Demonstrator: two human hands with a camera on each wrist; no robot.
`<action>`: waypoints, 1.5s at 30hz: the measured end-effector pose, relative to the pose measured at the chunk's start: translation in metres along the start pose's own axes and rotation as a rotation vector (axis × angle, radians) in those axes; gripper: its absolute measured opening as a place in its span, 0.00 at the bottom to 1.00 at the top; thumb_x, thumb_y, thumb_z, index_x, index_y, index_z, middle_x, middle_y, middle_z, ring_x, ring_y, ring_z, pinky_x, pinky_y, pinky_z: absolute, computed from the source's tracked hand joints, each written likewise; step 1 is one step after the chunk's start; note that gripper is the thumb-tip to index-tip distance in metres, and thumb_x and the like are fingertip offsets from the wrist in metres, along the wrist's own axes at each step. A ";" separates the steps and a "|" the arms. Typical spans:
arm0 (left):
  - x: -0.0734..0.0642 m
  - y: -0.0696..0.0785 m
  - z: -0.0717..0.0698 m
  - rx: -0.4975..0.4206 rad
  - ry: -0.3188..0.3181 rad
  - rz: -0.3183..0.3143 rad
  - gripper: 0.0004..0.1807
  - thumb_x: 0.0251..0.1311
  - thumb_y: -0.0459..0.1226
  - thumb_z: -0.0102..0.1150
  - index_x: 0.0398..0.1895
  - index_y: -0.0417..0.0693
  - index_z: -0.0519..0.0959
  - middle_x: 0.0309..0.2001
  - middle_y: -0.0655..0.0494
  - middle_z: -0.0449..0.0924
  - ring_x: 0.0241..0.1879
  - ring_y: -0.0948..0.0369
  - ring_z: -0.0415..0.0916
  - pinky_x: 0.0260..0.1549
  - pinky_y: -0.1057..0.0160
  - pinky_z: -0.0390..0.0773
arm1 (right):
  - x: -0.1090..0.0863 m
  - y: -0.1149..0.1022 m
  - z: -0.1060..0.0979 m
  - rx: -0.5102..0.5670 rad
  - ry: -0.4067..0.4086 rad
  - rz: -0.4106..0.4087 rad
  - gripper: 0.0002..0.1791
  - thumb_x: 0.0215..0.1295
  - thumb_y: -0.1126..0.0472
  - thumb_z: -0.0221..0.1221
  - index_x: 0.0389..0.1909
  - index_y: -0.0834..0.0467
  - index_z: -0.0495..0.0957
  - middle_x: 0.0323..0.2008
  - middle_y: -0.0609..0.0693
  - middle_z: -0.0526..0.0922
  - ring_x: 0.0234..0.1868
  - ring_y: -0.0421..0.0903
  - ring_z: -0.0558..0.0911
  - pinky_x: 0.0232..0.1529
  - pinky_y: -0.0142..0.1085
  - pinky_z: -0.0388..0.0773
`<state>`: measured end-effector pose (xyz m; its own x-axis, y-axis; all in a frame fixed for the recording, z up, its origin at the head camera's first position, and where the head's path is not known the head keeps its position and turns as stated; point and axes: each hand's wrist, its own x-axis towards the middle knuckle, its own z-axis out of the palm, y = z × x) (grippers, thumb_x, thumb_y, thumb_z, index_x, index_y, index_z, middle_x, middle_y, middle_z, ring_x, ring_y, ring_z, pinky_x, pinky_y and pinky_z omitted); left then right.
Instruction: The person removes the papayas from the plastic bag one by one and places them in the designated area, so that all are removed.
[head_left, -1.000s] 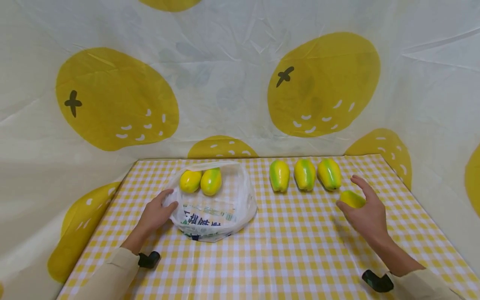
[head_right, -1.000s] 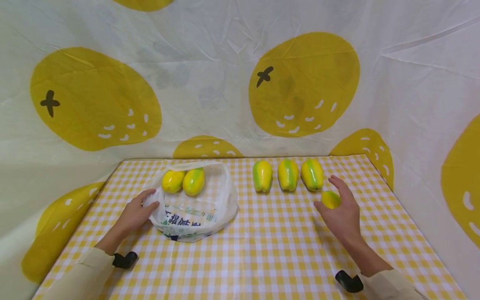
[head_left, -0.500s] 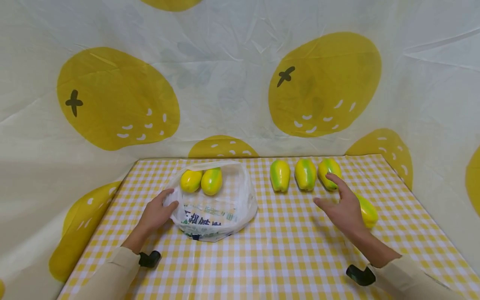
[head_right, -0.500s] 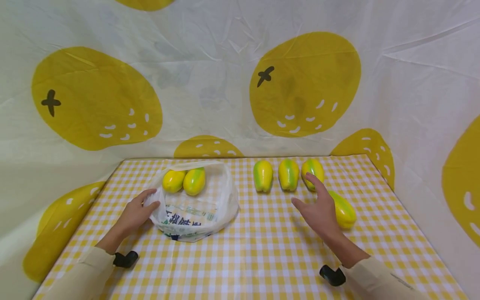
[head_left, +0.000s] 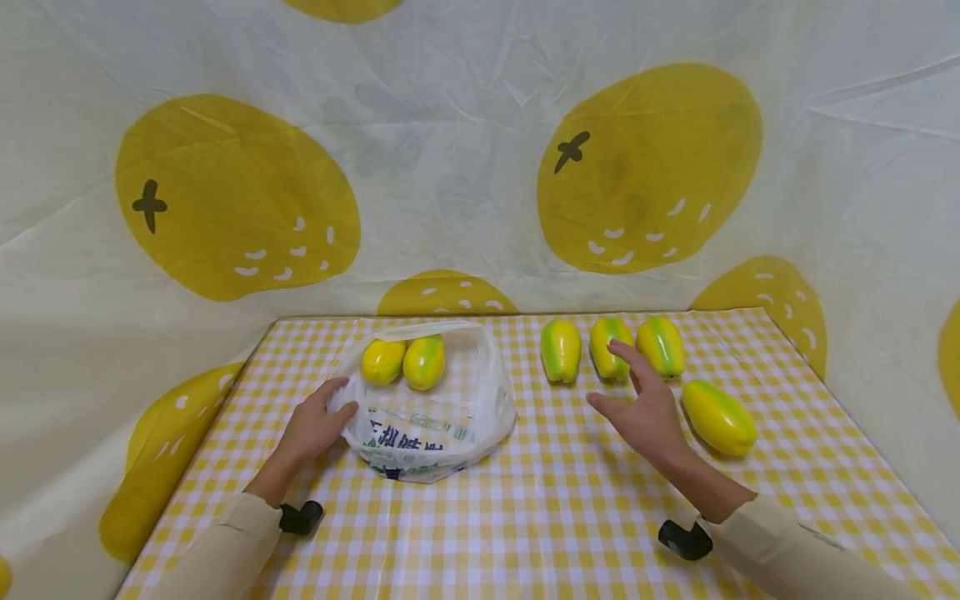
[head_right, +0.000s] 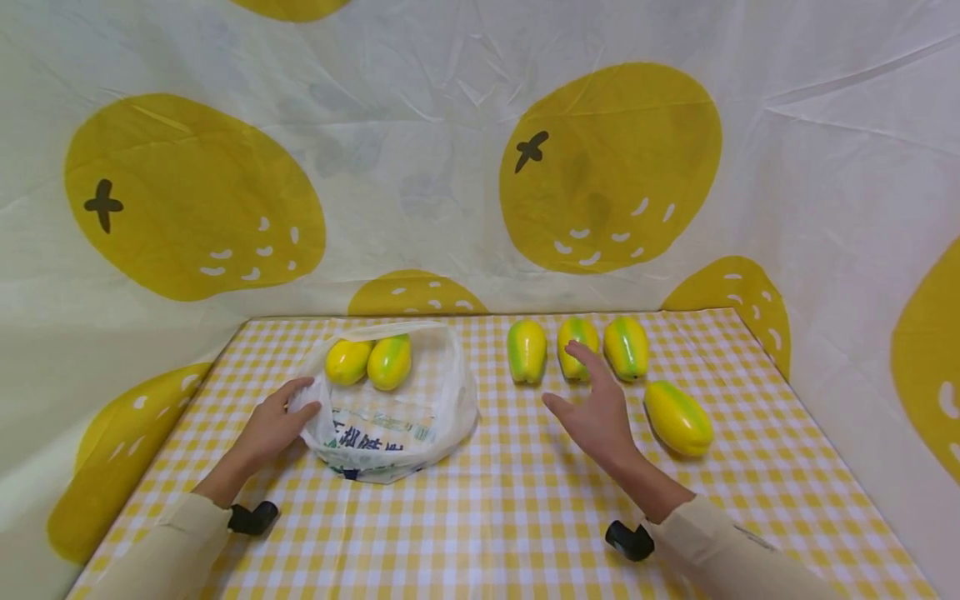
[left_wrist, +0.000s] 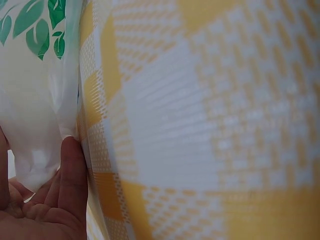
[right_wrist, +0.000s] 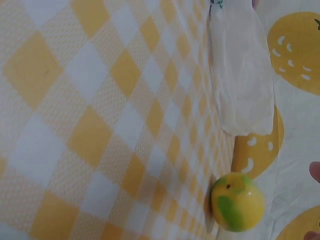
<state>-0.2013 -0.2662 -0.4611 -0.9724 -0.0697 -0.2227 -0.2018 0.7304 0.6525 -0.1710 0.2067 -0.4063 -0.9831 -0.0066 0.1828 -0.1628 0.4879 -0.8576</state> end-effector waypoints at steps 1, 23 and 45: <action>0.000 0.000 0.000 0.000 0.000 -0.002 0.35 0.76 0.48 0.51 0.81 0.46 0.58 0.82 0.36 0.56 0.80 0.38 0.54 0.78 0.34 0.57 | 0.000 0.000 0.002 0.005 -0.003 -0.003 0.41 0.65 0.64 0.70 0.77 0.61 0.63 0.80 0.61 0.62 0.82 0.62 0.57 0.79 0.63 0.56; 0.002 0.003 0.001 0.007 -0.015 -0.037 0.37 0.76 0.50 0.50 0.83 0.48 0.56 0.82 0.37 0.54 0.81 0.38 0.53 0.78 0.34 0.56 | 0.008 -0.019 0.054 0.156 -0.098 -0.010 0.41 0.64 0.68 0.69 0.77 0.60 0.64 0.81 0.58 0.60 0.83 0.58 0.56 0.81 0.60 0.56; 0.002 -0.001 0.000 0.002 -0.012 -0.044 0.37 0.77 0.50 0.49 0.82 0.48 0.56 0.83 0.38 0.53 0.81 0.37 0.52 0.78 0.33 0.55 | 0.018 -0.049 0.112 0.279 -0.165 0.001 0.43 0.64 0.68 0.69 0.79 0.59 0.62 0.81 0.56 0.60 0.84 0.55 0.56 0.81 0.53 0.59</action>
<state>-0.2028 -0.2669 -0.4617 -0.9611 -0.0932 -0.2601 -0.2440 0.7280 0.6407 -0.1904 0.0850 -0.4147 -0.9798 -0.1588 0.1215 -0.1564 0.2302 -0.9605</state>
